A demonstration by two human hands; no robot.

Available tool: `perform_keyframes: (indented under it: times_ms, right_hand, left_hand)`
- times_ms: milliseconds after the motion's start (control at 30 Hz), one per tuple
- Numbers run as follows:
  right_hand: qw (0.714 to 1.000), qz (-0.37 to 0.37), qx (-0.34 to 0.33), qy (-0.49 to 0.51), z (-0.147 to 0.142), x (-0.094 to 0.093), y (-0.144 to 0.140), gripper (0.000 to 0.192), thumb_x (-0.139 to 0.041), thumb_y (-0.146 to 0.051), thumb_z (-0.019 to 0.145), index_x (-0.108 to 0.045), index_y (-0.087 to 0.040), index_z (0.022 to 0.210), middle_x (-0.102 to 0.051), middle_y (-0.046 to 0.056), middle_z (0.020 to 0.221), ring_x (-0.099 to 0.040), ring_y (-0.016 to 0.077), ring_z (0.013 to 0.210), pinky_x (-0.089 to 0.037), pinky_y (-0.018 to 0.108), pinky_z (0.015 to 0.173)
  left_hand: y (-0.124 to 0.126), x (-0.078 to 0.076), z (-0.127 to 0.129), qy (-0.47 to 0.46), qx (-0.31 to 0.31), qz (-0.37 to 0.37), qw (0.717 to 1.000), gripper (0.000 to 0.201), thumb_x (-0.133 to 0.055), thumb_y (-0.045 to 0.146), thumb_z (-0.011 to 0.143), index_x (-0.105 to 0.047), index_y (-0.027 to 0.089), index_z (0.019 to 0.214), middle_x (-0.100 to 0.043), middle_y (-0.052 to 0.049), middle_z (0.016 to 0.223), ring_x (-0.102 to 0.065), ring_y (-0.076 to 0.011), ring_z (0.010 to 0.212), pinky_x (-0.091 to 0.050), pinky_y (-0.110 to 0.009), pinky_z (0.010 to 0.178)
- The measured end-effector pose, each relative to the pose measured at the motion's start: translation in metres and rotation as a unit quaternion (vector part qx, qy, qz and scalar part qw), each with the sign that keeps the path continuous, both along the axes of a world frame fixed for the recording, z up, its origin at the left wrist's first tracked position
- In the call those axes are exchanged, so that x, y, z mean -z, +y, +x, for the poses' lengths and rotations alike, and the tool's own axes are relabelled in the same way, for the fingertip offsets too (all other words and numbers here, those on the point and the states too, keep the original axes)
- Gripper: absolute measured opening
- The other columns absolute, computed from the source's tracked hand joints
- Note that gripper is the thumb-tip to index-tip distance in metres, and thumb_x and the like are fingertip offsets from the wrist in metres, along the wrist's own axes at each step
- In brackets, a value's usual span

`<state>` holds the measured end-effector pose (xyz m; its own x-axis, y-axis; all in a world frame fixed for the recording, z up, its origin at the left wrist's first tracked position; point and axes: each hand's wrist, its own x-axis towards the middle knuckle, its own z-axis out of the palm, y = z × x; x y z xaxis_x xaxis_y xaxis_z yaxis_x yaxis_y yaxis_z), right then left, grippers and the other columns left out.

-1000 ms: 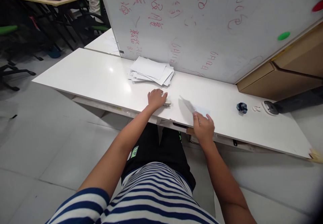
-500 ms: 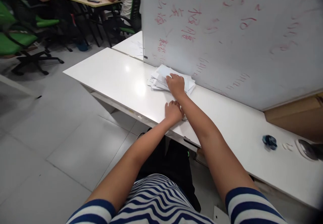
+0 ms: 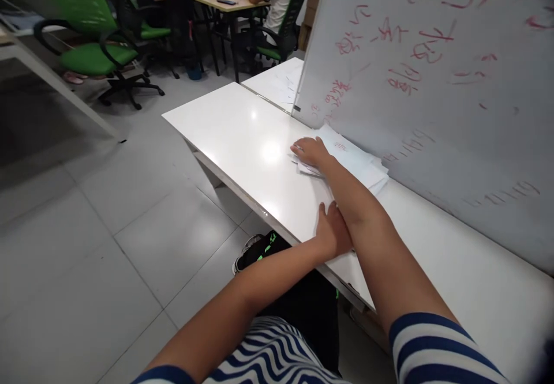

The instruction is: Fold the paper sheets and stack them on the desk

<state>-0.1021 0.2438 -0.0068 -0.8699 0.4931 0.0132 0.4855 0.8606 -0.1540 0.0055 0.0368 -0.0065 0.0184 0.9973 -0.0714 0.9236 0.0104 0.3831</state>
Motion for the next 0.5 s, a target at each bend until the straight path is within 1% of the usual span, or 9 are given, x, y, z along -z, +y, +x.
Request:
perform_keyframes:
  times_ms: [33,100,167,267,367,500]
  right_hand:
    - [1.000,-0.009,-0.001,0.007,-0.001,0.003,0.005,0.048,-0.029,-0.046,0.098,-0.061,-0.019,0.121,-0.058,0.012,0.134,-0.044,0.0293,0.127,-0.018,0.056,0.110]
    - [1.000,-0.012,-0.006,0.028,0.000,0.009,0.011,0.047,-0.029,-0.044,0.098,-0.062,-0.018,0.118,-0.061,0.011,0.128,-0.049,0.0285,0.120,-0.021,0.054,0.108]
    - [0.999,-0.005,-0.011,0.044,0.005,0.013,0.013,0.046,-0.029,-0.044,0.098,-0.062,-0.019,0.117,-0.061,0.012,0.127,-0.049,0.0286,0.118,-0.023,0.051,0.106]
    - [0.999,0.006,-0.009,0.053,0.017,0.015,0.011,0.045,-0.028,-0.043,0.098,-0.062,-0.019,0.116,-0.062,0.011,0.124,-0.050,0.0284,0.115,-0.027,0.047,0.101]
    - [0.998,0.017,-0.007,0.055,0.035,0.014,0.007,0.044,-0.029,-0.041,0.097,-0.063,-0.019,0.115,-0.062,0.011,0.122,-0.051,0.0276,0.113,-0.029,0.044,0.099]
    - [0.998,0.030,-0.006,0.055,0.075,0.015,0.004,0.041,-0.031,-0.040,0.097,-0.063,-0.019,0.111,-0.063,0.011,0.118,-0.053,0.0277,0.110,-0.031,0.045,0.097]
  left_hand:
    - [0.000,0.000,0.000,-0.003,-0.003,0.006,1.000,0.066,-0.044,0.046,0.089,-0.038,0.018,0.149,-0.041,-0.013,0.151,-0.030,-0.0356,0.139,-0.020,-0.059,0.116]
    - [0.002,0.001,0.001,-0.023,-0.017,0.023,0.999,0.062,-0.042,0.042,0.090,-0.041,0.017,0.147,-0.043,-0.014,0.149,-0.033,-0.0343,0.137,-0.023,-0.059,0.115]
    - [0.002,0.001,0.001,-0.048,-0.035,0.035,0.998,0.057,-0.041,0.038,0.091,-0.045,0.014,0.143,-0.047,-0.015,0.145,-0.034,-0.0340,0.136,-0.024,-0.059,0.114]
    - [0.001,0.002,0.002,-0.065,-0.053,0.048,0.995,0.047,-0.038,0.036,0.093,-0.056,0.015,0.131,-0.054,-0.015,0.138,-0.038,-0.0329,0.133,-0.026,-0.059,0.113]
    - [0.000,0.006,0.003,-0.056,-0.058,0.080,0.994,0.043,-0.035,0.037,0.095,-0.063,0.016,0.119,-0.056,-0.013,0.134,-0.041,-0.0309,0.130,-0.028,-0.056,0.112]
    - [0.001,0.014,0.005,-0.031,-0.062,0.098,0.993,0.042,-0.034,0.039,0.097,-0.064,0.017,0.115,-0.056,-0.010,0.134,-0.040,-0.0297,0.132,-0.029,-0.056,0.112]
